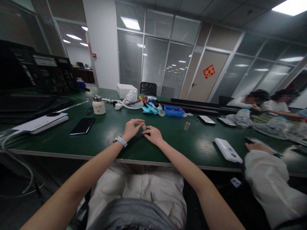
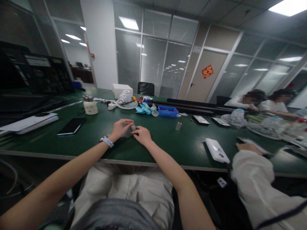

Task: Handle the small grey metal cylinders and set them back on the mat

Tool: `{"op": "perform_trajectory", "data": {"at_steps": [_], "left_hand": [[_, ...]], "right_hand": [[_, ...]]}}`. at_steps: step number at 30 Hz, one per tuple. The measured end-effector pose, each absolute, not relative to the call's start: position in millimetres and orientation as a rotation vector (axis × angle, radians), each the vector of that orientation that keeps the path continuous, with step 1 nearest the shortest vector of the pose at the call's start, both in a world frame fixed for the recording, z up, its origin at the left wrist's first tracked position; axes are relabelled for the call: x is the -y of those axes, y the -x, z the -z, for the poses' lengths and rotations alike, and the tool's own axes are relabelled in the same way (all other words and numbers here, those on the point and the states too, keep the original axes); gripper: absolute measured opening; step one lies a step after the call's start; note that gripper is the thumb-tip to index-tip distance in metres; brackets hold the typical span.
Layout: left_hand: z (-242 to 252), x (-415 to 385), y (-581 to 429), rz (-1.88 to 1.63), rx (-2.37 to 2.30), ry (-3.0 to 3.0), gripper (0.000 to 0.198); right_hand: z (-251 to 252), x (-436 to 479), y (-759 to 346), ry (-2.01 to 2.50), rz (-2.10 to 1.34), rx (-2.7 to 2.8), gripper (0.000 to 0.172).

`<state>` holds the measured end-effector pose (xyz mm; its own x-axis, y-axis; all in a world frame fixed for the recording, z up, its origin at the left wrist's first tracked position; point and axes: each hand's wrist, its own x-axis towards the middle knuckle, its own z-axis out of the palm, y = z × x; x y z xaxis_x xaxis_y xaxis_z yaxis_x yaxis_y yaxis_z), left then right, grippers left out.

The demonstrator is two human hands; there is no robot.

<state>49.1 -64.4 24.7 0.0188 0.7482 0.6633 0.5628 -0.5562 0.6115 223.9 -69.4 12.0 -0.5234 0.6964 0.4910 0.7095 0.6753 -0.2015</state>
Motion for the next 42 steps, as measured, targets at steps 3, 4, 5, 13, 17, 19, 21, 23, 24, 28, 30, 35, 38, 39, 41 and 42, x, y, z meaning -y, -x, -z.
{"op": "perform_trajectory", "data": {"at_steps": [3,4,5,13,17,19,21,23,24,28,30,35,38,39,41,42], "left_hand": [[-24.5,65.1,-50.2,-1.594,-1.374,-2.039,0.018],[-24.3,65.2,-50.5,-1.611,-1.383,-2.024,0.017],[-24.1,65.2,-50.8,-1.630,-1.391,-2.013,0.016],[-21.5,66.0,-54.6,-1.721,-1.371,-1.879,0.021],[-20.8,63.7,-55.3,-1.793,-1.315,-1.791,0.025],[-20.6,60.5,-52.8,-1.842,-1.346,-1.729,0.028],[-19.5,55.7,-48.2,-1.891,-1.405,-1.666,0.032],[-17.0,50.4,-42.4,-1.903,-1.462,-1.624,0.035],[-15.2,47.8,-39.5,-1.884,-1.491,-1.615,0.036],[-8.0,41.7,-31.1,-1.682,-1.660,-1.663,0.036],[-5.0,40.5,-28.8,-1.571,-1.767,-1.719,0.036],[2.8,35.1,-23.5,-1.447,-1.894,-1.828,0.037],[6.5,31.8,-21.9,-1.433,-1.860,-1.839,0.038],[7.0,31.3,-22.0,-1.427,-1.839,-1.841,0.037],[6.9,31.5,-22.8,-1.406,-1.798,-1.845,0.036],[6.5,32.1,-23.3,-1.396,-1.781,-1.848,0.035]], "right_hand": [[-11.2,69.8,-223.2,1.079,0.006,2.316,0.010],[-10.5,69.9,-222.8,1.094,-0.007,2.289,0.008],[-9.8,69.8,-222.3,1.116,-0.020,2.257,0.012],[-4.7,67.2,-220.4,1.182,-0.027,2.172,0.036],[-4.4,67.0,-220.6,1.188,-0.032,2.177,0.038],[-4.1,67.0,-220.6,1.194,-0.046,2.170,0.041],[-3.7,66.7,-220.6,1.206,-0.081,2.140,0.044],[-3.1,66.1,-220.8,1.221,-0.128,2.108,0.048],[-3.0,65.9,-221.0,1.228,-0.148,2.098,0.050],[-3.5,66.3,-222.0,1.233,-0.178,2.092,0.051],[-4.2,67.2,-222.5,1.225,-0.182,2.089,0.051],[-4.1,67.2,-223.2,1.232,-0.219,2.061,0.048],[-3.0,65.2,-223.9,1.254,-0.251,2.022,0.050],[-2.7,64.5,-224.3,1.253,-0.268,2.010,0.051],[-2.5,63.2,-225.1,1.242,-0.313,1.990,0.053],[-2.5,62.8,-225.5,1.234,-0.338,1.979,0.054]]}}
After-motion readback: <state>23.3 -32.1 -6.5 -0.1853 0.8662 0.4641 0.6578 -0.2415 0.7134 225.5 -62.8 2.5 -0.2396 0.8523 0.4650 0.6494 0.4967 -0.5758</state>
